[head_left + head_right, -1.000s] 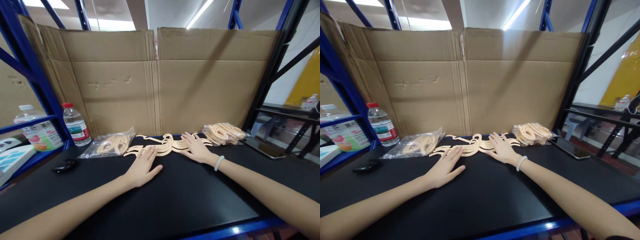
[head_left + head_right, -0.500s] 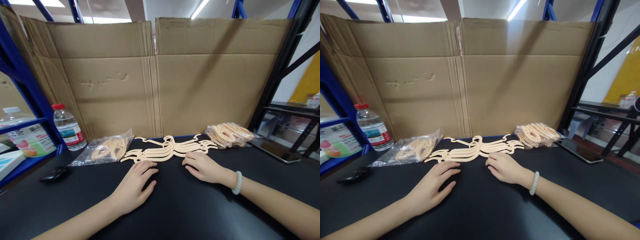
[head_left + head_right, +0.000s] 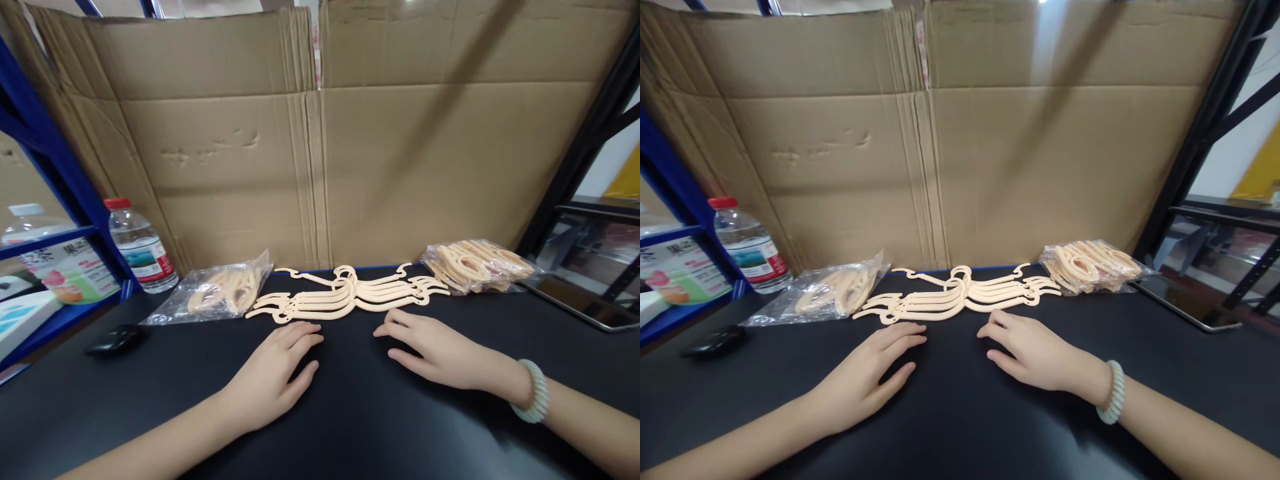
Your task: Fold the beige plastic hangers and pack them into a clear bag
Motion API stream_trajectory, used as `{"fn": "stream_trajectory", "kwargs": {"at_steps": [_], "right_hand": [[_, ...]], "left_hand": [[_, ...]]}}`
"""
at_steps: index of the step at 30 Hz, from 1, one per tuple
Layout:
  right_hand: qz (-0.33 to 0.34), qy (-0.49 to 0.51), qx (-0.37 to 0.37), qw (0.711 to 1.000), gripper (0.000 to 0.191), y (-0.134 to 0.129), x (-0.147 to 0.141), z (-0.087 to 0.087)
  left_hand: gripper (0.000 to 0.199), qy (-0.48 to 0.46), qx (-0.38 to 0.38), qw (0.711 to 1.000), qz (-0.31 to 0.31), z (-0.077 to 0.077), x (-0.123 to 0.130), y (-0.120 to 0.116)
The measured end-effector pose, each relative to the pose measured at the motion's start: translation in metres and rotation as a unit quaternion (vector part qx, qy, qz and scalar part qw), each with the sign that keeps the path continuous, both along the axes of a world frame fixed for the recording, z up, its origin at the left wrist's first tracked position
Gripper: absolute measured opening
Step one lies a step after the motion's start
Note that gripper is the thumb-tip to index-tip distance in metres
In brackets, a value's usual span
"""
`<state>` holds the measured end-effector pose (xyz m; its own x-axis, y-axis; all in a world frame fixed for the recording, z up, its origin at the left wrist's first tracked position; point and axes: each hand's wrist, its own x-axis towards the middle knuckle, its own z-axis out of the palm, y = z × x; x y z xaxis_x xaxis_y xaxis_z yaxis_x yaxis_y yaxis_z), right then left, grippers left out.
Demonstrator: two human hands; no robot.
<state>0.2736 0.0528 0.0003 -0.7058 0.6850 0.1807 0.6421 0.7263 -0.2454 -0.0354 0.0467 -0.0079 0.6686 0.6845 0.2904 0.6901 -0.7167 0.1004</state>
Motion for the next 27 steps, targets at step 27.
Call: {"fn": "stream_trajectory", "kwargs": {"at_steps": [27], "right_hand": [[-0.109,0.034,0.072,0.991,0.028,0.040,0.055,-0.002]], "left_hand": [[0.036,-0.014,-0.002,1.000,-0.007,-0.004,-0.004,0.000]]}}
